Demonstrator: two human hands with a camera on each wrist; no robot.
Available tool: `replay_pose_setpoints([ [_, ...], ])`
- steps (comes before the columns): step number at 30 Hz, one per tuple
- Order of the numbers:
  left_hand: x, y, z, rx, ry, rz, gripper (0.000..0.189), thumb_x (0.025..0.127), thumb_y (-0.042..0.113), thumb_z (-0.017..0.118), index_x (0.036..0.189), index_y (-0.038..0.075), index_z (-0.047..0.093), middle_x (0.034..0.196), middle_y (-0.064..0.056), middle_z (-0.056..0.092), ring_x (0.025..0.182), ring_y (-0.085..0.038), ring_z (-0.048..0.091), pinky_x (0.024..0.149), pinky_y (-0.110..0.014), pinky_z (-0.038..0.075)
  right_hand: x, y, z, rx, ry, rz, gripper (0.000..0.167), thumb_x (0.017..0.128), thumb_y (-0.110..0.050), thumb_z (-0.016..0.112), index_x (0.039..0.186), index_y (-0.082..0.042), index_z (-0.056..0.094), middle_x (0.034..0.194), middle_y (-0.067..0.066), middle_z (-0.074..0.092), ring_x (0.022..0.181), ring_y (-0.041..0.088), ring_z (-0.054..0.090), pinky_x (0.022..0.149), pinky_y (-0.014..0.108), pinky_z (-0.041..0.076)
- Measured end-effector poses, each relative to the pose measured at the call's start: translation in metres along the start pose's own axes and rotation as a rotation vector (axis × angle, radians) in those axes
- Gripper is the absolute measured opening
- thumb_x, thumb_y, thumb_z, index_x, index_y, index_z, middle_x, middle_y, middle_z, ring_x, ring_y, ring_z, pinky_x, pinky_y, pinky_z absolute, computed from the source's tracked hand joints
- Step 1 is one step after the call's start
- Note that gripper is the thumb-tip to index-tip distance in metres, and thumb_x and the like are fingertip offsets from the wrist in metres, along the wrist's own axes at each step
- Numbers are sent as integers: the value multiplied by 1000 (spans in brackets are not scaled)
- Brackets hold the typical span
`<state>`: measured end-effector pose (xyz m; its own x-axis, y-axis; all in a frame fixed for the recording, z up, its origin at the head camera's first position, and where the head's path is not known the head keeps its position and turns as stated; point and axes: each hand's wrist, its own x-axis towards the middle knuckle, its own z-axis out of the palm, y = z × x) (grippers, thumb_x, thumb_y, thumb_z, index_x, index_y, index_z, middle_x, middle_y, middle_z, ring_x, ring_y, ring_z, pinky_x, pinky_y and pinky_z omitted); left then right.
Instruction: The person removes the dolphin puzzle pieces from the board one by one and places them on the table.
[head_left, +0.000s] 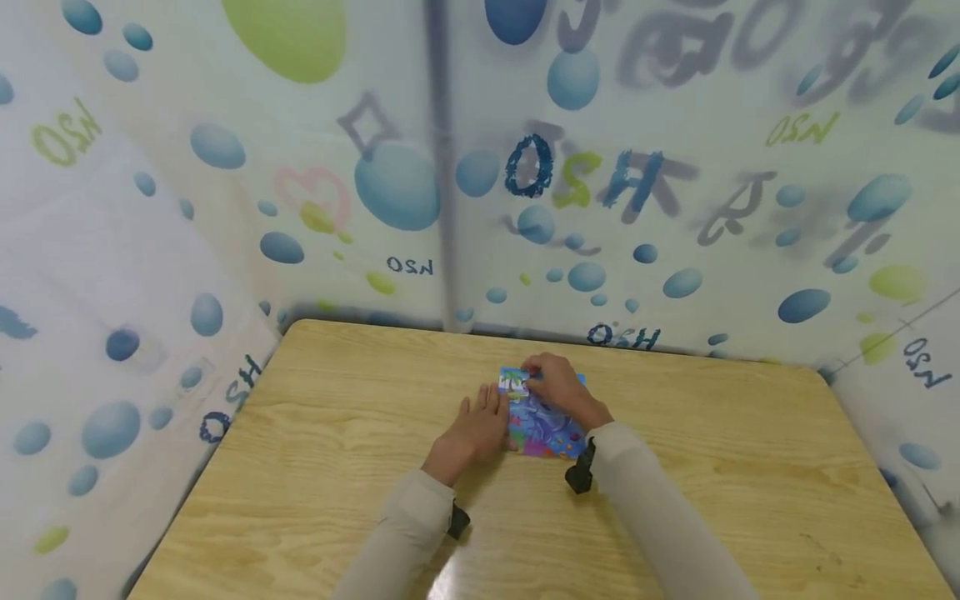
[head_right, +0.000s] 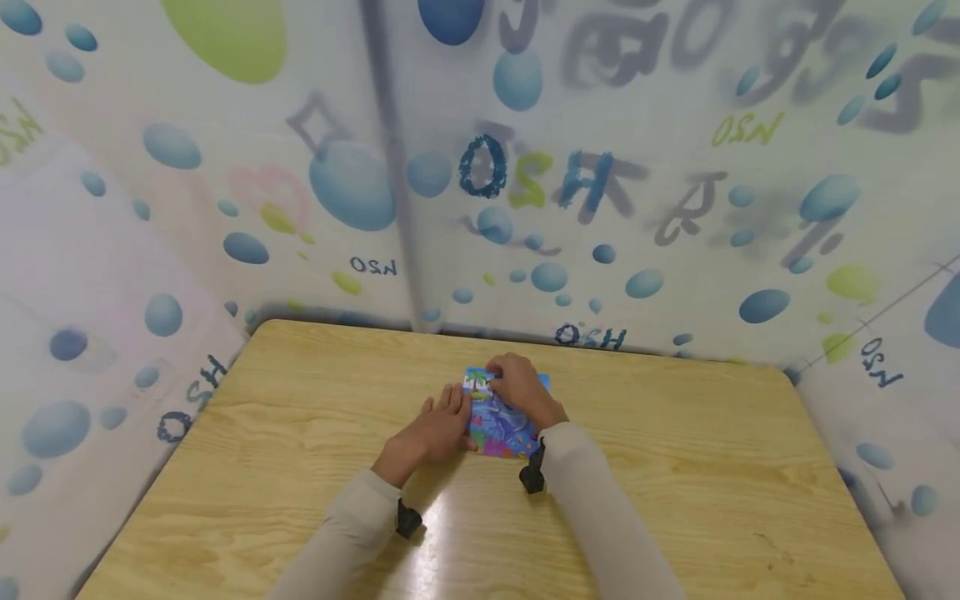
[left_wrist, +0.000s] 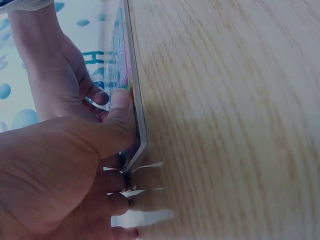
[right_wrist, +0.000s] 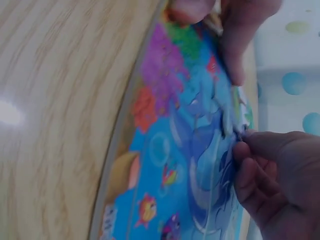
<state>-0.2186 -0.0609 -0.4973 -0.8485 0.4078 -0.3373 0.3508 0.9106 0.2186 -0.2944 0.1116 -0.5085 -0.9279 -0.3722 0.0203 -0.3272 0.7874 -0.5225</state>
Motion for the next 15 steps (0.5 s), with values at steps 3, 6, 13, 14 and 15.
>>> replay_pose_setpoints([
  [3, 0, -1, 0, -1, -3, 1, 85, 97, 47, 55, 157, -1, 19, 164, -22, 11, 153, -36, 9, 121, -56, 20, 1, -2, -2, -84, -24, -50, 18, 92, -9, 68, 108, -3, 74, 99, 11, 69, 95, 28, 66, 88, 44, 55],
  [6, -2, 0, 0, -12, 1, 7, 85, 96, 47, 56, 156, -1, 21, 164, -23, 12, 152, -37, 10, 121, -56, 20, 0, -4, -3, -115, -48, -68, 18, 93, -8, 67, 108, -4, 75, 97, 10, 67, 93, 28, 65, 87, 45, 55],
  [13, -4, 2, 0, -14, 6, -2, 84, 96, 47, 56, 156, -1, 22, 164, -22, 13, 153, -36, 10, 121, -55, 21, -3, -4, -3, -110, -16, -70, 19, 92, -9, 67, 108, -5, 76, 92, 6, 64, 88, 25, 63, 82, 44, 55],
  [14, -4, 2, 0, -9, 5, -3, 84, 96, 47, 56, 156, -1, 23, 164, -22, 12, 153, -35, 10, 121, -55, 21, -3, -4, -3, -112, -9, -73, 19, 92, -9, 68, 108, -5, 77, 90, 6, 64, 86, 24, 63, 80, 43, 55],
  [15, -3, 2, 0, -6, 4, -3, 83, 96, 47, 56, 156, -1, 23, 164, -22, 12, 153, -35, 9, 121, -55, 20, -3, -3, -4, -115, -4, -78, 19, 92, -9, 68, 108, -5, 77, 89, 5, 63, 84, 23, 62, 79, 42, 55],
])
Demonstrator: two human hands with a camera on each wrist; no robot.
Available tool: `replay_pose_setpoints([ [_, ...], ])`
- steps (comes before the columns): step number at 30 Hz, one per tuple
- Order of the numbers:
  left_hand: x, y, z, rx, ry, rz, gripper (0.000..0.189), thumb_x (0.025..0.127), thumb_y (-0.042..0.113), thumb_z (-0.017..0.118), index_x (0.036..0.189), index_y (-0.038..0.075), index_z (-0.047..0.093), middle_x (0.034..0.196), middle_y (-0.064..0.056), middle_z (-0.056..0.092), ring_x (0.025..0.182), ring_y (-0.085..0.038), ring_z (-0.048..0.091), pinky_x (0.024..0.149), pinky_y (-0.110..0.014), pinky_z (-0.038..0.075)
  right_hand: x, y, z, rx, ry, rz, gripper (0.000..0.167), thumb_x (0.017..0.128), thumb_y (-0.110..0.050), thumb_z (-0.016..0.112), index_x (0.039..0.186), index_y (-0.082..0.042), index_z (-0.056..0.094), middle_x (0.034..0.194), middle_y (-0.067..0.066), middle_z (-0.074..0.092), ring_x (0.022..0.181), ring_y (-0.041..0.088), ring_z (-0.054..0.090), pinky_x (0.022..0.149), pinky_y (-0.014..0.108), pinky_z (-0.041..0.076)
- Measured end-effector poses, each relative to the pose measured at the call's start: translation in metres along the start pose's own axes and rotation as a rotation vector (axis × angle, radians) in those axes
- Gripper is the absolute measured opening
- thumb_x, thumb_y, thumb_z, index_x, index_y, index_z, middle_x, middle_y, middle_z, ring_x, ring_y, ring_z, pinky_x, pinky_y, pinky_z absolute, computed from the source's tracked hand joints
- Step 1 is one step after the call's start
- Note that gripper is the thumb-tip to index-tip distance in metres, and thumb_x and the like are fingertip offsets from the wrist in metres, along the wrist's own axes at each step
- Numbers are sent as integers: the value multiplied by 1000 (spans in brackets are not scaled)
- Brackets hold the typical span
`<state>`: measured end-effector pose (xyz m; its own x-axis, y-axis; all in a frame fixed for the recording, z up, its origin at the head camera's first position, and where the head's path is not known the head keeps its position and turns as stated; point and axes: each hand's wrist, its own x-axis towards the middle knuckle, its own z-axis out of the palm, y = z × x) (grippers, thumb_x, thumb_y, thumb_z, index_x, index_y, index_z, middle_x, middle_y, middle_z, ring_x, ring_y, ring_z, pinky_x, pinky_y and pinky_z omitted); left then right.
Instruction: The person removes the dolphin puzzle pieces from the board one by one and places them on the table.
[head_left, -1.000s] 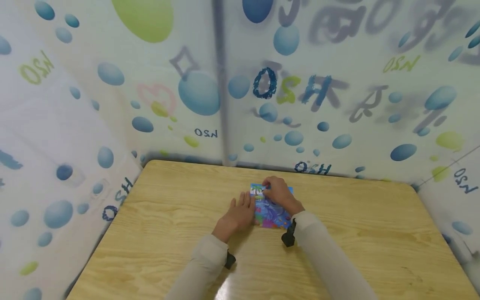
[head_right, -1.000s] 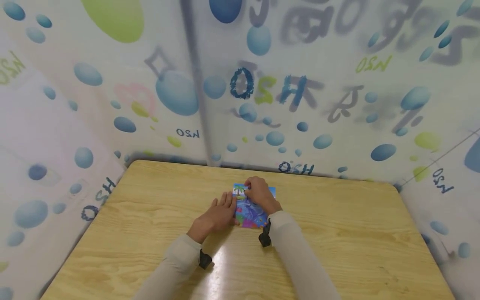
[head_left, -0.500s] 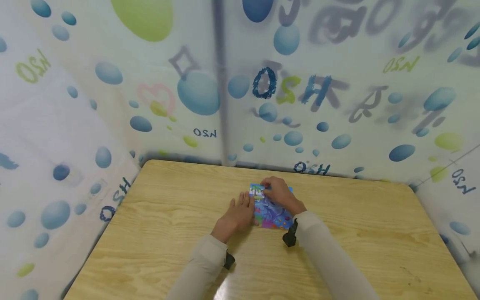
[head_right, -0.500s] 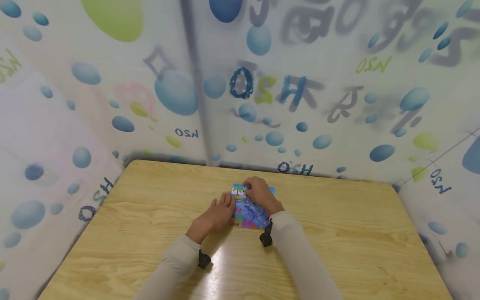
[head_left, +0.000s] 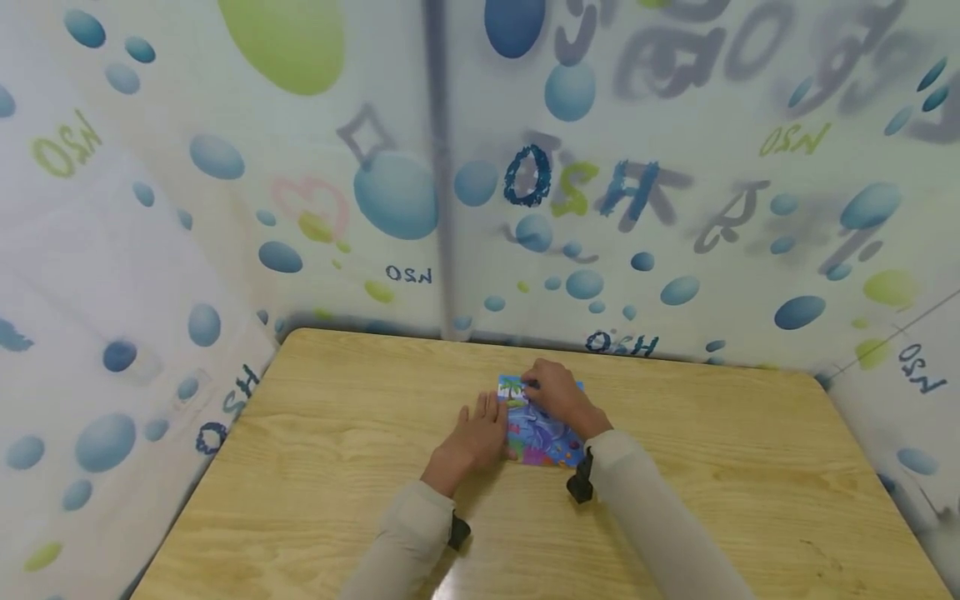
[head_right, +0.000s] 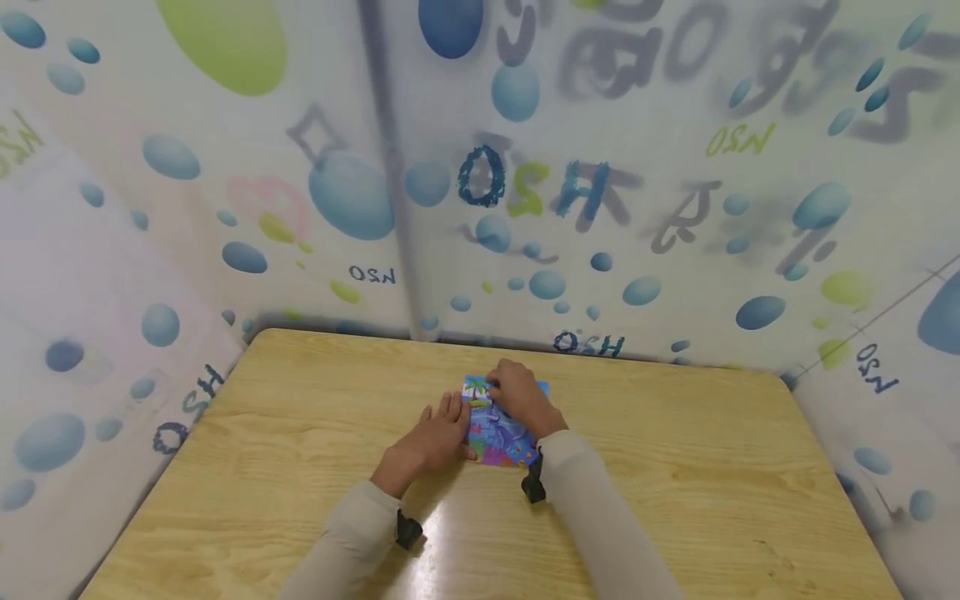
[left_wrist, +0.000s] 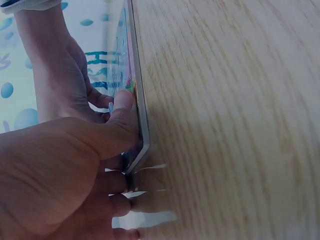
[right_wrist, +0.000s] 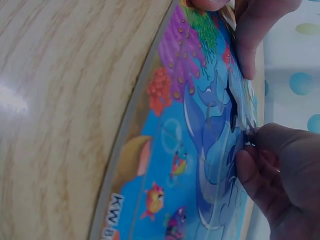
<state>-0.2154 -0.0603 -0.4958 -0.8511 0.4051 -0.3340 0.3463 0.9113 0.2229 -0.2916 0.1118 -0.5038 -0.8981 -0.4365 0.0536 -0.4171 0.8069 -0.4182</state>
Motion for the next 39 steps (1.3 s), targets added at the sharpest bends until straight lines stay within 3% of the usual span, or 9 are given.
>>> replay_pose_setpoints([
  [11, 0, 0, -1, 18, 7, 3, 83, 96, 48, 56, 156, 0, 24, 164, -22, 14, 153, -35, 12, 120, -55, 21, -1, 1, 2, -38, 16, -31, 13, 93, -9, 67, 101, -8, 77, 80, 2, 56, 68, 14, 46, 63, 33, 44],
  [16, -1, 0, -2, 22, 16, 7, 84, 95, 48, 58, 155, -2, 25, 163, -23, 15, 152, -36, 13, 120, -56, 22, 1, -3, 1, -35, 24, -23, 12, 94, -12, 67, 99, -8, 77, 86, 4, 63, 78, 20, 60, 72, 38, 53],
  [21, -1, 0, -3, 15, 26, 10, 84, 95, 47, 58, 155, -1, 25, 163, -23, 15, 152, -37, 13, 120, -56, 22, 1, -1, 0, -18, 55, -6, 17, 93, -15, 69, 107, -7, 77, 98, 7, 69, 93, 26, 67, 85, 43, 56],
  [30, 0, -6, -1, -67, 26, 33, 86, 96, 45, 59, 156, -2, 21, 163, -25, 12, 152, -37, 10, 121, -57, 19, -12, 19, -12, 107, 118, 101, 18, 94, -17, 68, 108, -9, 75, 110, 7, 71, 91, 23, 70, 78, 40, 58],
  [39, 0, -9, 0, -146, 23, 46, 82, 96, 41, 62, 158, 6, 21, 164, -23, 9, 153, -38, 7, 122, -57, 15, -37, 54, -24, 44, 133, 180, 21, 96, -22, 66, 113, -12, 74, 114, 7, 71, 92, 24, 69, 77, 43, 57],
])
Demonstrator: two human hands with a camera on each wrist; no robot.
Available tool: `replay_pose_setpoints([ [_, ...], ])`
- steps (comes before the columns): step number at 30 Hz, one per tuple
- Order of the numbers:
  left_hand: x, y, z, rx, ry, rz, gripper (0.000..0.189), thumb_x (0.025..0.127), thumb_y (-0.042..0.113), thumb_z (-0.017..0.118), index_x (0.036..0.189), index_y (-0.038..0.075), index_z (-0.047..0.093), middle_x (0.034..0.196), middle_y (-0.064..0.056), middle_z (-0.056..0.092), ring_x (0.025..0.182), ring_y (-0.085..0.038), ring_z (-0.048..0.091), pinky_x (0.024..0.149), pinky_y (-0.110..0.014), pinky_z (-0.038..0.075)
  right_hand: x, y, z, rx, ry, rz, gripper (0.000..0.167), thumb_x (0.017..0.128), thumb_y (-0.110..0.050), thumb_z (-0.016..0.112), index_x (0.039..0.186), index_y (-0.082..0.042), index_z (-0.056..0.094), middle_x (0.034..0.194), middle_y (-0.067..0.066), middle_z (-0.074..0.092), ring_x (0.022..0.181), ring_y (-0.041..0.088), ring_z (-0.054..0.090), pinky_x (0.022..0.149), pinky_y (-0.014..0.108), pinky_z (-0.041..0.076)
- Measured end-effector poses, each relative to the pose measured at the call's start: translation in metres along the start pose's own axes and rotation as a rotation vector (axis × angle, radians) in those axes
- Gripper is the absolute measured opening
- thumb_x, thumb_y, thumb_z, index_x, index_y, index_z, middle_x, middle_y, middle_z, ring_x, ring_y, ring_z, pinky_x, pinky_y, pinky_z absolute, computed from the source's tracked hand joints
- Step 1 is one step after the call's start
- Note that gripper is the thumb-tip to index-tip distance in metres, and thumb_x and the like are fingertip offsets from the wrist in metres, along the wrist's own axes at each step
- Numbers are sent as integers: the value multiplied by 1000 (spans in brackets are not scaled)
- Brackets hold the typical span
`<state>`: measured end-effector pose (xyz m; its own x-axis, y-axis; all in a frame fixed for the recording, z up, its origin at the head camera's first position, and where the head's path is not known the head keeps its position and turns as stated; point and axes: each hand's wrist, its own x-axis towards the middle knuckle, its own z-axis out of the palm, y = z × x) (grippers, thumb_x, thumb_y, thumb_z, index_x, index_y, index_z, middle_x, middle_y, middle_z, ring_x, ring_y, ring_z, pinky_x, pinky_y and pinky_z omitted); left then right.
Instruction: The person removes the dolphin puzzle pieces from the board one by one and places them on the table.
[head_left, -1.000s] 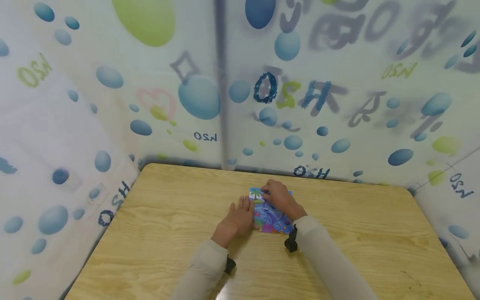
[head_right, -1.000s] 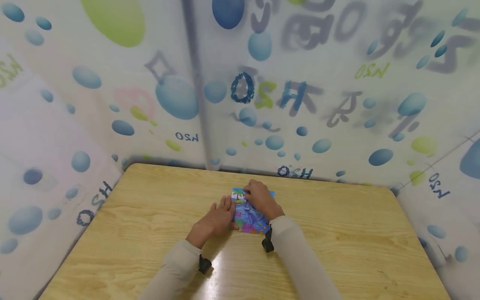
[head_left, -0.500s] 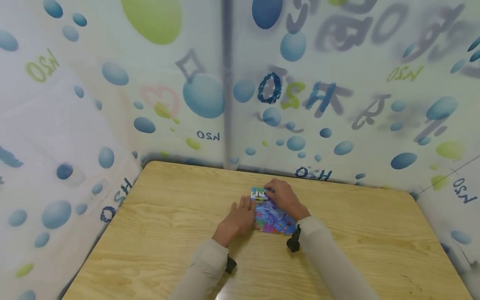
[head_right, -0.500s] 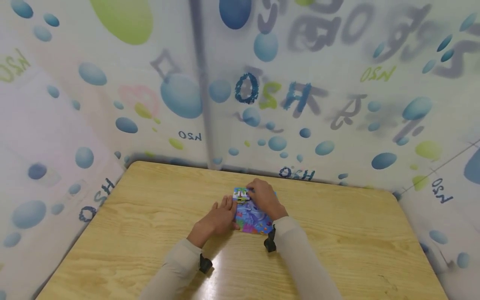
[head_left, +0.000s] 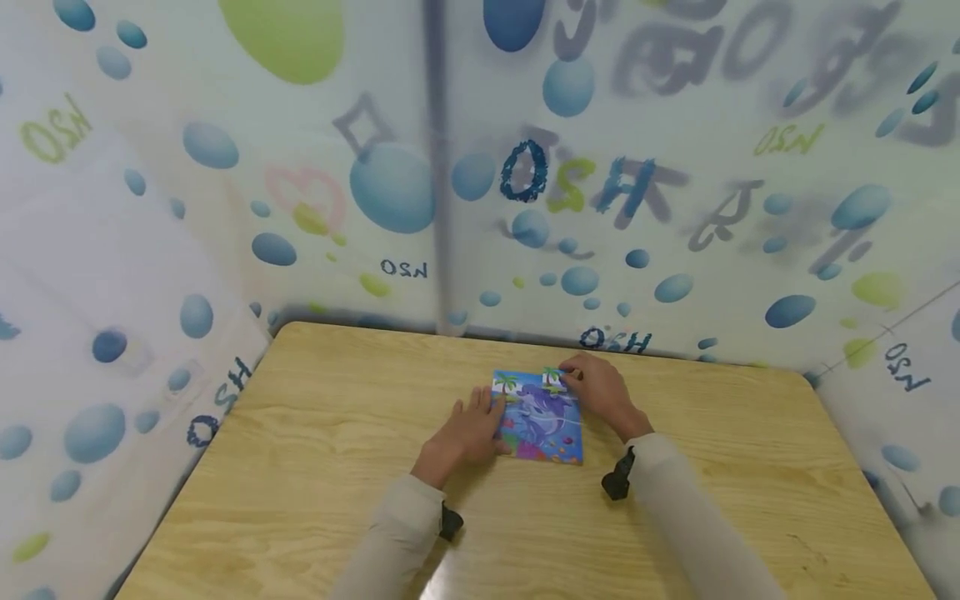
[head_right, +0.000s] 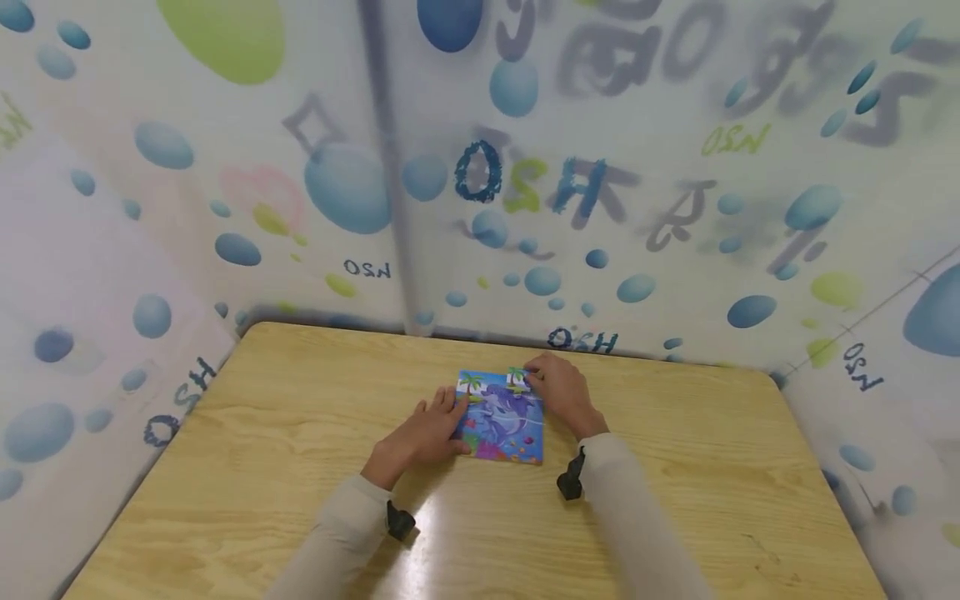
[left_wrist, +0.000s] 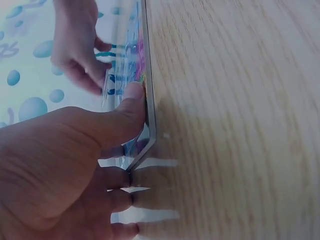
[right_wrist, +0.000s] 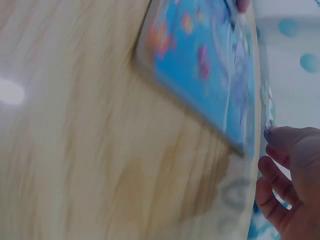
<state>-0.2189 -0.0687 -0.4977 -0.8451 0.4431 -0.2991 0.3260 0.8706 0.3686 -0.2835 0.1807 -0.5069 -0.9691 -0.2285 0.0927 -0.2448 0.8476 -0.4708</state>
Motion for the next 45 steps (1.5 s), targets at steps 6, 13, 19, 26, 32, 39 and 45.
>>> replay_pose_setpoints([
  [6, -2, 3, -3, -27, 5, 10, 83, 95, 39, 64, 157, 3, 22, 163, -25, 9, 152, -39, 7, 121, -58, 15, -12, 28, -16, 3, 29, 25, 23, 96, -22, 66, 115, -12, 74, 113, 8, 71, 94, 27, 68, 76, 46, 56],
  [13, -1, 4, -5, -41, 9, 7, 85, 94, 38, 66, 156, 0, 23, 162, -27, 13, 151, -41, 10, 120, -60, 17, -19, 54, -33, -23, 8, 45, 22, 95, -19, 66, 113, -9, 74, 97, 9, 74, 88, 27, 68, 75, 46, 55],
  [19, 0, 4, 2, -44, 7, 21, 85, 94, 39, 65, 156, 0, 22, 163, -27, 12, 152, -42, 9, 120, -61, 17, -28, 75, -40, -30, -41, 91, 21, 96, -19, 64, 113, -9, 74, 97, 9, 73, 90, 29, 67, 78, 49, 55],
  [26, 2, 4, -3, -27, 7, 19, 85, 95, 39, 65, 157, 1, 22, 163, -28, 11, 152, -42, 8, 120, -61, 16, -27, 81, -41, 15, -77, 53, 20, 95, -15, 65, 111, -7, 75, 102, 13, 74, 95, 32, 68, 86, 52, 54],
  [32, 1, 2, 1, -57, 4, 16, 84, 94, 37, 66, 156, 0, 23, 162, -29, 11, 151, -43, 8, 119, -62, 15, -27, 83, -38, 16, -109, 40, 27, 95, -16, 65, 119, -5, 71, 96, 9, 72, 91, 29, 67, 80, 49, 55],
  [39, 3, 1, 4, -56, 12, 20, 84, 95, 36, 64, 157, 1, 20, 163, -28, 8, 152, -42, 6, 119, -63, 13, -17, 55, -46, -13, -115, -45, 36, 95, -20, 67, 126, -2, 66, 94, 8, 69, 86, 26, 64, 72, 44, 54],
  [45, 4, 3, 3, -74, 5, 2, 84, 94, 37, 65, 157, 1, 22, 163, -28, 8, 152, -42, 4, 120, -63, 11, -8, 31, -31, 61, -203, -118, 41, 91, -21, 72, 126, -1, 65, 110, 13, 68, 93, 25, 64, 80, 42, 56],
])
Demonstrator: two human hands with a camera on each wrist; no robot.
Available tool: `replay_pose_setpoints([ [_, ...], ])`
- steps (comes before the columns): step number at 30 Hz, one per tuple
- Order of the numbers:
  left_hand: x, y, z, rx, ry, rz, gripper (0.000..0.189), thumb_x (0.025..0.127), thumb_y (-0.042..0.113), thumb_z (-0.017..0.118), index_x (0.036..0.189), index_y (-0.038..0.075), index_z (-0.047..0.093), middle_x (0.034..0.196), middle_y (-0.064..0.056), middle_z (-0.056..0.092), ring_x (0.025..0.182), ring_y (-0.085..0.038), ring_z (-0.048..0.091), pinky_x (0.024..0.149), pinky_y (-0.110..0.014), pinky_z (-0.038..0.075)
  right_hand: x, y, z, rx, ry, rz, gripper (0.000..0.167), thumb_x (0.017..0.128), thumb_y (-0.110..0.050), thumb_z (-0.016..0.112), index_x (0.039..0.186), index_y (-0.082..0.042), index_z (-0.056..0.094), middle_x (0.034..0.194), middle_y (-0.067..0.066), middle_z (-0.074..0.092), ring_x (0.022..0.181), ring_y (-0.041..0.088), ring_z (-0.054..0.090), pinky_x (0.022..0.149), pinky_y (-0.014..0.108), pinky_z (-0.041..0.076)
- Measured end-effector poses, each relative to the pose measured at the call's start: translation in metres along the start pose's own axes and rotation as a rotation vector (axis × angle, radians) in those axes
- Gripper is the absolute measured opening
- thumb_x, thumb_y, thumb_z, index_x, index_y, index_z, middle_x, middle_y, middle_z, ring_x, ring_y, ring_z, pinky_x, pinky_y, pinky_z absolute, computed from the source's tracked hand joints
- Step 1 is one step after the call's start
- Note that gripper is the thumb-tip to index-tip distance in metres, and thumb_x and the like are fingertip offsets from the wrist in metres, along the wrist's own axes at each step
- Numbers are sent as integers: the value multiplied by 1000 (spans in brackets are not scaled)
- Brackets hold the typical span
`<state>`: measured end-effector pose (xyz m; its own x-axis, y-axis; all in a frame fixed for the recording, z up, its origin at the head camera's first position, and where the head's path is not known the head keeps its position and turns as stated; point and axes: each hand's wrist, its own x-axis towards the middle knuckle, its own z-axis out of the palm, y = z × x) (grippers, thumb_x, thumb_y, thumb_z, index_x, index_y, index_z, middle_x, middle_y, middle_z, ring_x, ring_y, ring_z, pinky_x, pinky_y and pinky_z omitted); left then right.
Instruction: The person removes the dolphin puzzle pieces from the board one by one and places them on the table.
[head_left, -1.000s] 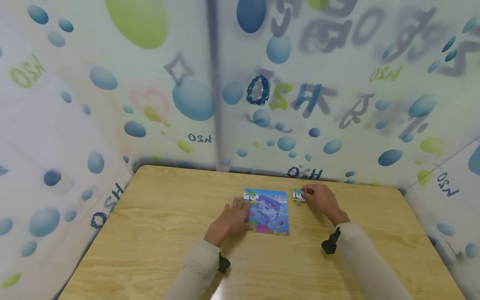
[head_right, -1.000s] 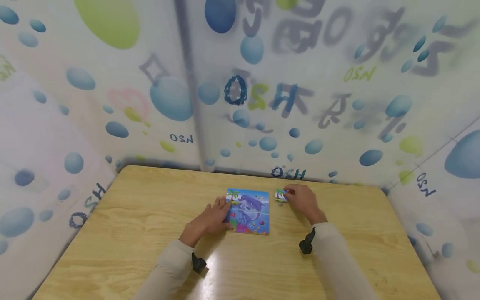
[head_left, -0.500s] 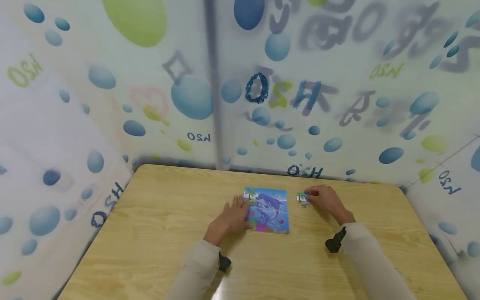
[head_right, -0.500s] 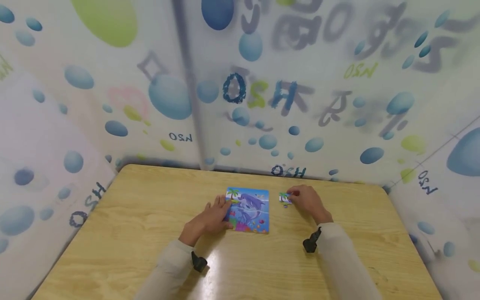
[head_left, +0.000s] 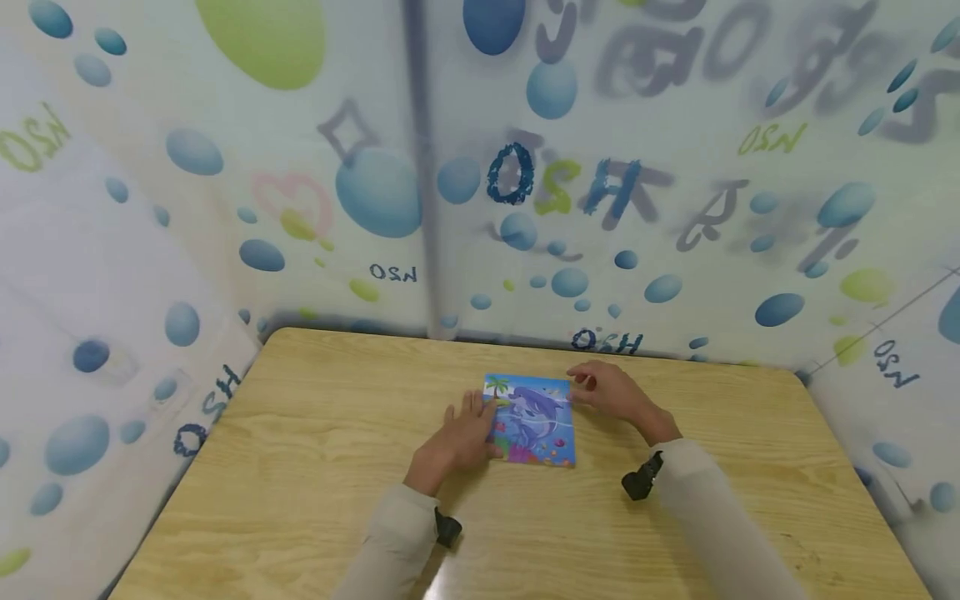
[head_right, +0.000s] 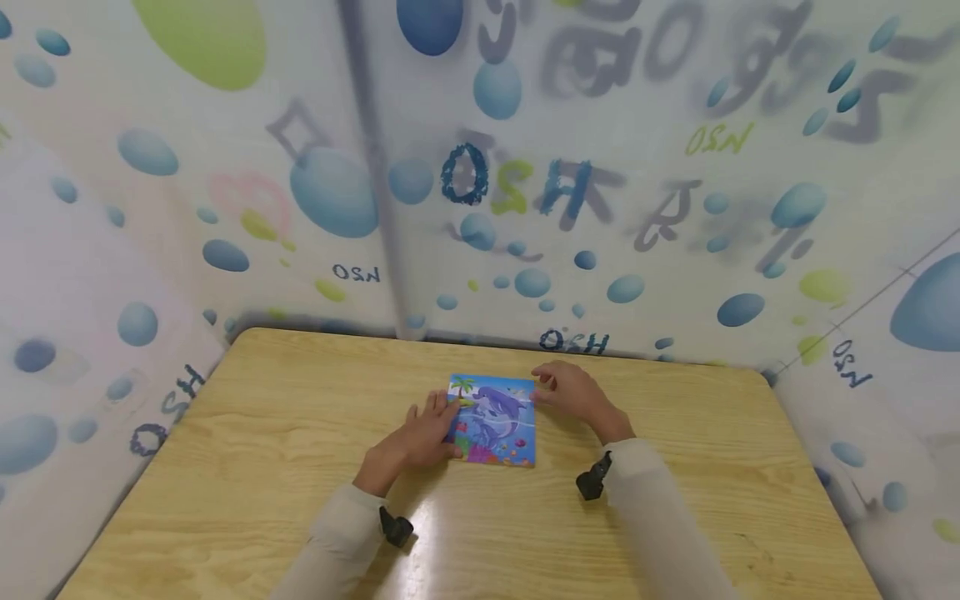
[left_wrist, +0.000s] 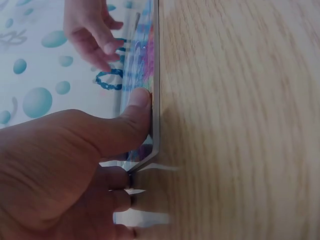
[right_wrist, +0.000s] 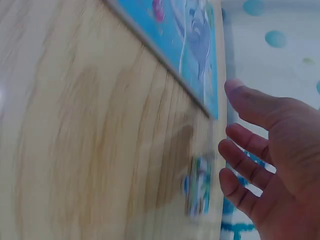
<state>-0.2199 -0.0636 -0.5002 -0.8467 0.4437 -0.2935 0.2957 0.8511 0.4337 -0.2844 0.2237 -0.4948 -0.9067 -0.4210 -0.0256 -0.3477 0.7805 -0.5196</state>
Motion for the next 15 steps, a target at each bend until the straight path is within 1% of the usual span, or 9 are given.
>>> replay_pose_setpoints([
  [2, -1, 0, 0, -9, 5, 2, 84, 94, 36, 66, 156, 1, 23, 163, -28, 9, 152, -42, 5, 120, -63, 11, 5, -7, 5, 18, -7, -5, 42, 90, -20, 73, 126, -1, 65, 114, 13, 68, 96, 25, 64, 82, 42, 55],
  [5, -2, 0, 1, -25, 15, 12, 84, 93, 34, 67, 156, 0, 23, 162, -28, 9, 152, -43, 5, 120, -63, 11, 11, -17, 9, 27, -20, -11, 38, 90, -19, 74, 122, -2, 67, 114, 12, 68, 94, 23, 63, 83, 42, 55],
  [9, -3, 1, 1, -34, 17, 13, 85, 93, 35, 68, 156, 1, 22, 162, -28, 10, 151, -43, 6, 120, -63, 11, 18, -29, 14, 39, -73, -11, 33, 90, -17, 73, 119, -2, 68, 112, 11, 69, 92, 21, 63, 83, 40, 55],
  [11, -3, 1, 1, -32, 16, 6, 86, 93, 35, 67, 157, 2, 22, 162, -28, 10, 152, -43, 6, 120, -62, 12, 19, -34, 17, 33, -95, -13, 32, 90, -16, 72, 119, -1, 68, 112, 12, 69, 92, 22, 64, 84, 41, 55],
  [15, -3, -1, 1, -19, 27, 0, 86, 93, 37, 67, 157, 3, 22, 162, -27, 12, 151, -42, 7, 120, -61, 13, 23, -42, 23, -10, -114, 17, 33, 89, -17, 73, 118, -2, 68, 109, 10, 67, 95, 22, 63, 87, 41, 54],
])
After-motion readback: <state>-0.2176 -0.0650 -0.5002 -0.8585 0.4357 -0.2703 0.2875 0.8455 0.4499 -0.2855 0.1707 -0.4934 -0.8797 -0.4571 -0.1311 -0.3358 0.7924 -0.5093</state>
